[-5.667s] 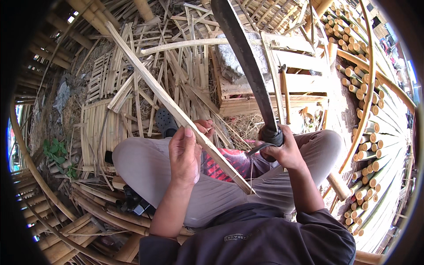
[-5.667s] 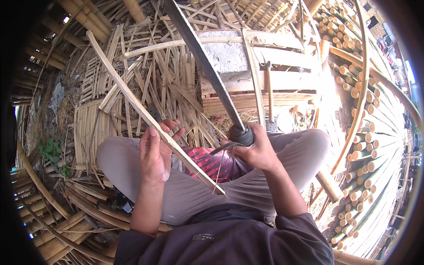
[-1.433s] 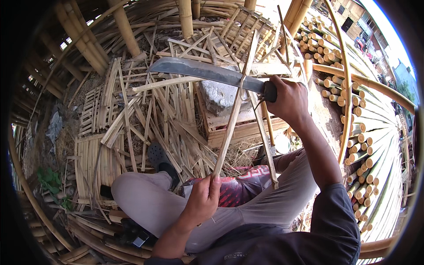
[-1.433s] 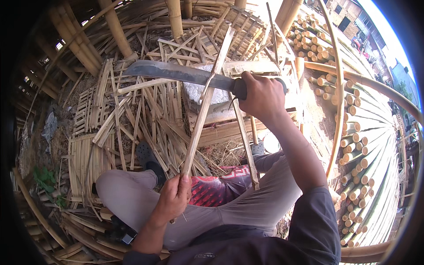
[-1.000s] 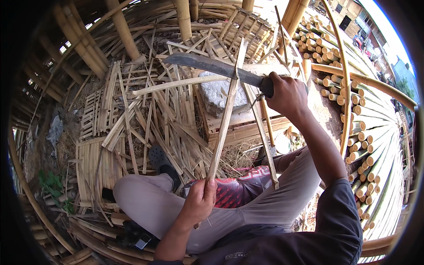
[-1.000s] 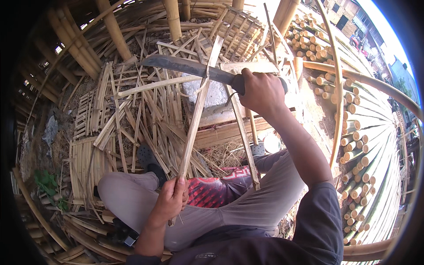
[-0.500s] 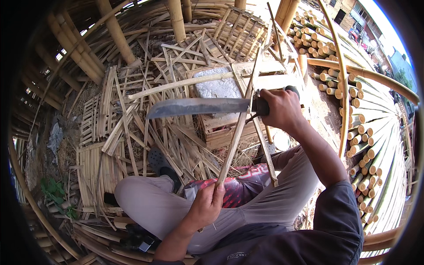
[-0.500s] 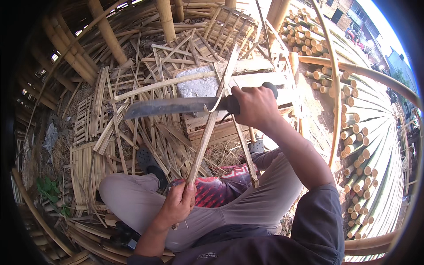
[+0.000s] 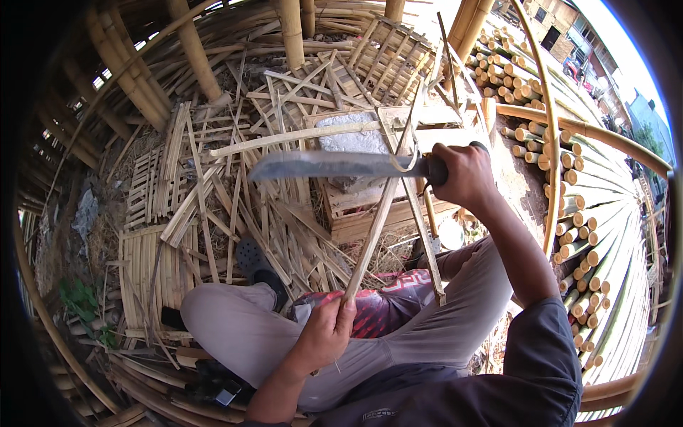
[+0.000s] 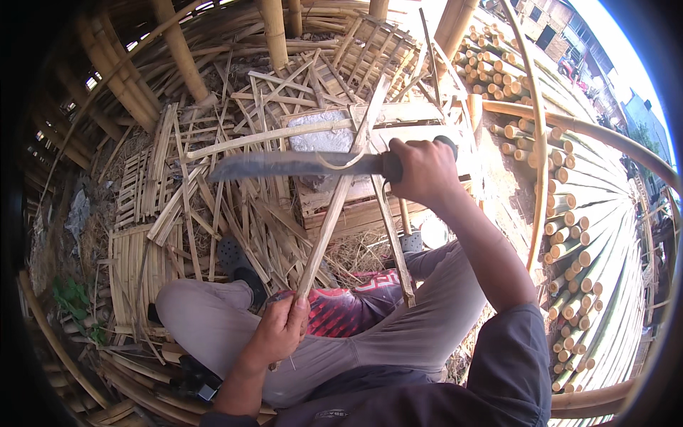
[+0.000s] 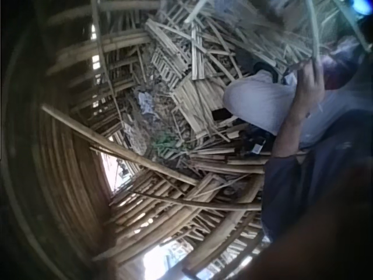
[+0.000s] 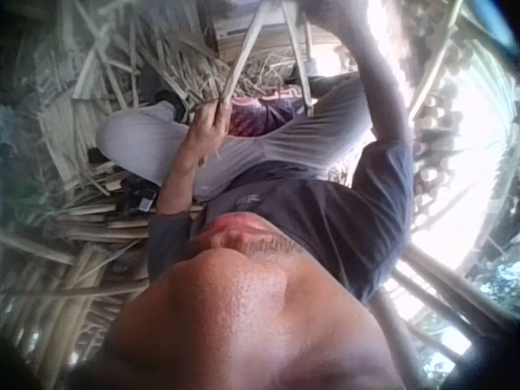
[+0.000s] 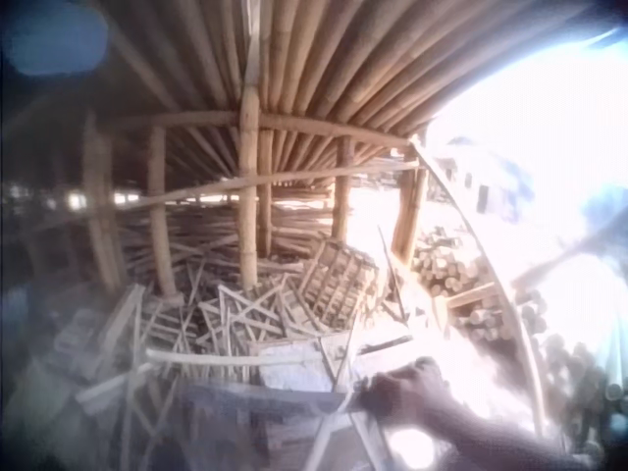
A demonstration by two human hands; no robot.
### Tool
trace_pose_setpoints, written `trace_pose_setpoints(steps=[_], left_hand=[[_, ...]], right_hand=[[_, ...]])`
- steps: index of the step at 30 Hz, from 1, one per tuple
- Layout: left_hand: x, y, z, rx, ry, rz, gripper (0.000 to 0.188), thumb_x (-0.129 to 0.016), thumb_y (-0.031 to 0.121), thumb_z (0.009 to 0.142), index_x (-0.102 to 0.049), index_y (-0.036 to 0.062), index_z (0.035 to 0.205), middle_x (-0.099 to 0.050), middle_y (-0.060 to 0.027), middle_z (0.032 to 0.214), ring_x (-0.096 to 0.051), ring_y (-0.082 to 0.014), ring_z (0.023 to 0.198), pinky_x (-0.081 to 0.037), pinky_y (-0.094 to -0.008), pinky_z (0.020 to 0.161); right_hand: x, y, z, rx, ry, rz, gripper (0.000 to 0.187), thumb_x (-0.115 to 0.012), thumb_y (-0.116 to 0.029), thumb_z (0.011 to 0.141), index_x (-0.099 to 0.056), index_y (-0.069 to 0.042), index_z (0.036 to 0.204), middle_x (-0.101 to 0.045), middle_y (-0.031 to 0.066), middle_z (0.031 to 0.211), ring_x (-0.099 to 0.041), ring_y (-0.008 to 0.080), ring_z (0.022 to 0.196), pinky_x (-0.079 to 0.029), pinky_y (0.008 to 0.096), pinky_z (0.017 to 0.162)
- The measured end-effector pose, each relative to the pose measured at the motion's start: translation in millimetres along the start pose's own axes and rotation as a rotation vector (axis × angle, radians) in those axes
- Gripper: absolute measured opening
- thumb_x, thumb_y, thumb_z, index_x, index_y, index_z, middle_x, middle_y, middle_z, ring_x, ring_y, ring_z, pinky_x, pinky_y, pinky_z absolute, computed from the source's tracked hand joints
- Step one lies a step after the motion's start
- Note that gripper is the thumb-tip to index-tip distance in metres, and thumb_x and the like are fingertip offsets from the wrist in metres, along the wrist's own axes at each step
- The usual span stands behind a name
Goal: The person uses a large blade to shave and taper the ends of thin bamboo slats while sitting among wood scraps, then fits one slat into a wooden frame.
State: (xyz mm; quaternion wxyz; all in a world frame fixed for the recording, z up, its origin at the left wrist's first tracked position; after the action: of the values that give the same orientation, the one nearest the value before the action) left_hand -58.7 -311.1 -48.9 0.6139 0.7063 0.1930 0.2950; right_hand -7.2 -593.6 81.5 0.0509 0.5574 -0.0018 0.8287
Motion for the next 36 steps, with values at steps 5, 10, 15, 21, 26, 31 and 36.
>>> trace_pose_setpoints(steps=[5, 10, 15, 21, 26, 31, 36], left_hand=[[-19.6, -8.5, -6.5, 0.077, -0.159, -0.108, 0.038, -0.04, 0.034, 0.111, -0.048, 0.0058, 0.086, -0.041, 0.0044, 0.062, -0.041, -0.0048, 0.051, -0.036, -0.0246, 0.046], [8.9, -8.3, 3.4, 0.148, 0.021, -0.067, 0.039, -0.046, 0.027, 0.109, -0.056, -0.0026, 0.085, -0.051, -0.0084, 0.059, -0.048, -0.016, 0.052, -0.04, -0.0359, 0.052], [-7.6, -8.3, -12.6, 0.042, -0.118, -0.138, 0.039, -0.041, 0.035, 0.111, -0.047, 0.0067, 0.085, -0.04, 0.0053, 0.061, -0.038, -0.0039, 0.049, -0.035, -0.0239, 0.044], [27.1, -10.5, -12.5, 0.135, 0.063, -0.25, 0.039, -0.039, 0.036, 0.111, -0.044, 0.0089, 0.084, -0.037, 0.0063, 0.06, -0.034, -0.0027, 0.047, -0.03, -0.0226, 0.041], [24.2, -2.7, -6.7, 0.134, 0.032, -0.325, 0.037, -0.039, 0.036, 0.111, -0.042, 0.0097, 0.085, -0.035, 0.007, 0.061, -0.031, -0.0018, 0.047, -0.027, -0.0219, 0.041], [15.3, -1.6, 0.6, 0.189, 0.005, -0.353, 0.038, -0.04, 0.035, 0.111, -0.044, 0.0084, 0.085, -0.036, 0.0067, 0.061, -0.032, -0.002, 0.048, -0.028, -0.0218, 0.043], [44.1, 18.1, 7.8, 0.017, 0.277, 0.111, 0.031, -0.049, 0.023, 0.107, -0.054, -0.0009, 0.088, -0.051, -0.0099, 0.059, -0.051, -0.0204, 0.05, -0.04, -0.038, 0.051]], right_hand=[[22.5, 96.1, 28.8, -0.353, 0.081, -0.162, 0.029, -0.07, -0.021, 0.073, -0.07, -0.009, 0.1, -0.071, 0.0185, 0.075, -0.071, 0.0396, 0.073, -0.056, 0.0487, 0.067], [11.4, 51.6, -0.2, -0.186, 0.0, -0.082, 0.03, -0.071, -0.02, 0.069, -0.069, -0.012, 0.097, -0.069, 0.0157, 0.071, -0.07, 0.0365, 0.071, -0.056, 0.0463, 0.068], [35.0, 123.1, 21.4, -0.522, 0.079, -0.123, 0.021, -0.064, -0.025, 0.082, -0.074, -0.011, 0.094, -0.071, 0.0188, 0.079, -0.071, 0.0408, 0.079, -0.055, 0.0504, 0.076], [122.0, 399.8, -77.2, -1.2, 0.243, -0.249, 0.058, -0.065, -0.043, 0.076, -0.071, -0.003, 0.118, -0.07, 0.023, 0.119, -0.065, 0.0372, 0.117, -0.048, 0.0459, 0.103], [150.2, 513.9, -215.3, -1.319, 0.527, -0.073, 0.046, -0.069, -0.044, 0.075, -0.074, 0.0, 0.085, -0.071, 0.0118, 0.082, -0.069, 0.0249, 0.081, -0.05, 0.0393, 0.079], [123.3, 465.2, -232.8, -1.264, 0.646, 0.287, 0.026, -0.074, -0.029, 0.079, -0.067, -0.005, 0.075, -0.059, 0.0033, 0.066, -0.055, 0.0132, 0.057, -0.043, 0.031, 0.059], [94.3, 385.3, -189.5, -1.005, 0.615, 0.543, 0.016, -0.072, -0.019, 0.085, -0.063, -0.008, 0.076, -0.054, -0.0021, 0.063, -0.048, 0.0075, 0.052, -0.037, 0.0259, 0.05]])
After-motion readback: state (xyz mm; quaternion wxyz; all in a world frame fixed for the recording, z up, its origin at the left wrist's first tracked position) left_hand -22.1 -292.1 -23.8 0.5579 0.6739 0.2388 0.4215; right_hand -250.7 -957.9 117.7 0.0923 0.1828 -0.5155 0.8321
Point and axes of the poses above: each hand's wrist, its own z-axis towards the middle knuckle, its own x-axis out of the back of the hand, y = z × x, the point moved 10 cm from there along z, towards the middle knuckle
